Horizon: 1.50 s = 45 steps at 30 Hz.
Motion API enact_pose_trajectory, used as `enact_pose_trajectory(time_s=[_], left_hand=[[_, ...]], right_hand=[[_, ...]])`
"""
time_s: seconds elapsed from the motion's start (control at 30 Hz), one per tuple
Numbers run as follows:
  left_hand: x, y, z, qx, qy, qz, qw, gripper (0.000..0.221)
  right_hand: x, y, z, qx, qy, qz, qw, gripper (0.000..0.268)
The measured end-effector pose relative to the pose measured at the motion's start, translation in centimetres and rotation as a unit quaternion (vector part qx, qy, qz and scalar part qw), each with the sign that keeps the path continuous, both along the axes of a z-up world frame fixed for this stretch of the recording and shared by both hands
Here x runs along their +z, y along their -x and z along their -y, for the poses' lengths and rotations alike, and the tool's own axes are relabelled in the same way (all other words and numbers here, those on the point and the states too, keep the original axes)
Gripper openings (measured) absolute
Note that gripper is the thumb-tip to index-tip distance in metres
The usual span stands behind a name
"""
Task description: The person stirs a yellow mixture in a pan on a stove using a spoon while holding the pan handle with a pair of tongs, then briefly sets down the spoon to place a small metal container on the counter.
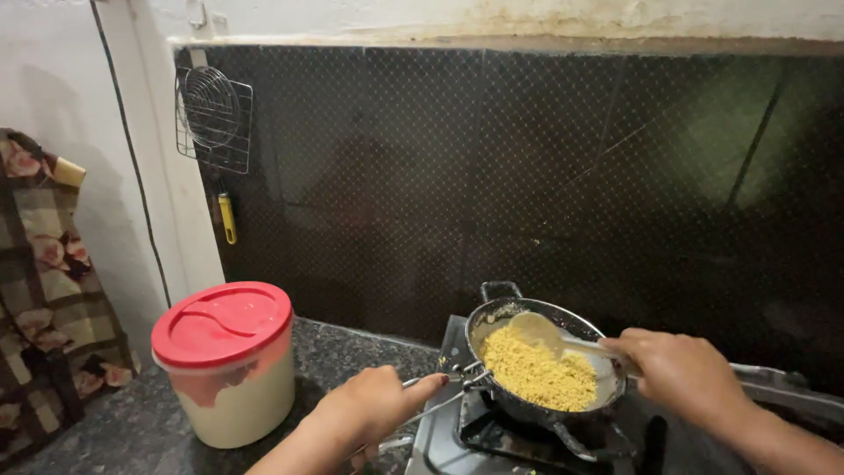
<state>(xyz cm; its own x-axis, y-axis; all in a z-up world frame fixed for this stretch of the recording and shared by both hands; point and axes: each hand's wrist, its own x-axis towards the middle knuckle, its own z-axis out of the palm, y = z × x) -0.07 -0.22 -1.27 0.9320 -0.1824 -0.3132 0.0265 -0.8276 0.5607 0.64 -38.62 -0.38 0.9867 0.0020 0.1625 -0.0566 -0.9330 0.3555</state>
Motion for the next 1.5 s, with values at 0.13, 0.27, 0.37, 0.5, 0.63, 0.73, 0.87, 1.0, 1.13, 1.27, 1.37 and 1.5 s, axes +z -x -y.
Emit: enact_pose_trajectory(time_s=[0.13, 0.27, 0.37, 0.5, 0.63, 0.73, 0.87, 1.0, 1.13, 1.27, 1.37, 1.5], left_hand=[[0.1, 0.4, 0.2, 0.023, 0.009, 0.0, 1.0, 0.09], [0.0, 0.5, 0.2, 0.013, 0.011, -0.008, 1.0, 0.091], [0.1, 0.8, 0.3, 0.012, 0.009, -0.015, 1.0, 0.09], [-0.3, 0.6, 0.4, 0.017, 0.004, -0.018, 1.0, 0.089], [-0.6, 0.5, 0.3, 0.02, 0.015, 0.009, 1.0, 0.091], [-1.0, 0.1, 0.2, -0.002, 0.009, 0.022, 1.0, 0.089], [-0.9, 0.4, 0.3, -0.011, 0.007, 0.036, 0.999, 0.086], [-2.3, -0.9, 0.2, -0.007, -0.003, 0.057, 0.998, 0.089], [-3.7, -1.6, -0.2, -0.004, -0.014, 0.04, 0.999, 0.092], [-9.8, -5.7, -1.0, -0.158, -0.11, 0.162, 0.968, 0.063], [-5.0, -2.9, 0.0, -0.09, -0.102, 0.099, 0.986, 0.074], [-3.1, -1.7, 0.6, 0.005, -0.071, 0.037, 0.997, 0.095]], right_hand=[[1.6, 2.3, -2.3, 0.002, -0.058, -0.024, 0.998, 0.056], [-1.0, 2.8, 0.3, 0.021, -0.024, -0.045, 0.998, 0.066], [-3.9, 1.0, 3.7, 0.102, -0.018, -0.007, 0.995, 0.075], [-0.7, 2.3, 1.0, 0.09, -0.008, 0.034, 0.995, 0.08], [1.4, 2.9, -0.8, -0.029, 0.001, 0.011, 1.0, 0.071], [-0.1, 2.0, 0.4, -0.023, 0.017, 0.031, 0.999, 0.074], [-0.6, 2.7, 0.0, -0.018, -0.027, -0.024, 0.999, 0.072], [-1.7, 3.5, 0.9, 0.028, -0.05, -0.014, 0.998, 0.062], [-5.6, 1.7, 5.2, 0.09, -0.051, -0.009, 0.995, 0.053], [-3.3, 1.7, 4.1, 0.097, -0.01, 0.044, 0.994, 0.074], [-1.0, 2.1, 2.1, 0.048, -0.023, 0.078, 0.995, 0.079], [-1.1, 0.8, 0.7, 0.072, -0.043, 0.112, 0.99, 0.079]])
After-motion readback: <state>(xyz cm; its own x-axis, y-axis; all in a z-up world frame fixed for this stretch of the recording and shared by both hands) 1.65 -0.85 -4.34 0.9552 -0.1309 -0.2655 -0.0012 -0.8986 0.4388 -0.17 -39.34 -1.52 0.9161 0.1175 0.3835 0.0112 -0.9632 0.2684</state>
